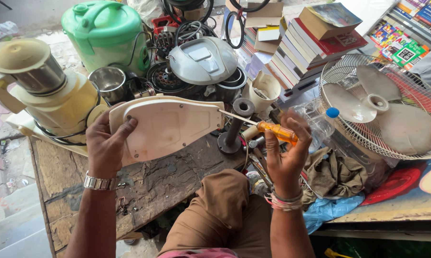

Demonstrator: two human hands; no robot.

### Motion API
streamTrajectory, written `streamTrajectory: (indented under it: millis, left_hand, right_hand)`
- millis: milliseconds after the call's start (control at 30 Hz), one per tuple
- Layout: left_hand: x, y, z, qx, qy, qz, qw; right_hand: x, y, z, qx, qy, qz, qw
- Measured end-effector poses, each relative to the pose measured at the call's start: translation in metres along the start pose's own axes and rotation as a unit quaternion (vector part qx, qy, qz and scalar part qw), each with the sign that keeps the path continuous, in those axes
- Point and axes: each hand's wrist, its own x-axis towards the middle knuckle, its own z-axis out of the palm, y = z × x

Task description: The person assembles a white plastic appliance housing by inserting a cover plate and securing it with screws using a screwdriver. They then attach a round base plate to the bottom of the housing and fasten it with screws.

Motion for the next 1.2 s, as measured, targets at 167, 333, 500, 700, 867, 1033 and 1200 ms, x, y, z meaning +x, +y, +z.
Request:
streamTrajectory:
  millis: [167,333,500,700,867,1033,1200]
  left_hand:
    - [0.001,-0.002,0.001,0.008,0.004,-0.006,1.0]
    - [-0.002,-0.002,0.001,-0.002,-0.001,-0.013,1.0]
    - [-0.001,-0.002,0.002,0.016,0.006,-0.022,1.0]
    - [0.001,-0.001,0.002,-0.005,-0.004,-0.013,1.0]
    - [0.001,-0.003,0.002,-0.012,-0.003,-0.013,1.0]
    - [-0.001,-0.002,0.003,-0.023,-0.001,-0.013,1.0]
    - [-0.001,-0.003,0.003,-0.015,-0.007,-0.016,1.0]
  right_hand:
    - [-0.002,0.002,-0.002,0.106,0.005,0.12,0.987]
    - [0.001,0.004,-0.004,0.024,-0.009,0.056,0.998]
    - [-0.006,0.007,-0.008,0.133,-0.031,0.089,0.987]
    - [-0.007,0.013,-0.002,0.006,-0.002,0.042,0.999]
    - [-0.01,0.011,-0.001,0.132,0.006,0.136,0.982]
    - [-0.004,0.009,0.0,0.001,0.006,0.105,0.994]
    - [-0.006,0.014,0.0,0.203,-0.023,0.099,0.974]
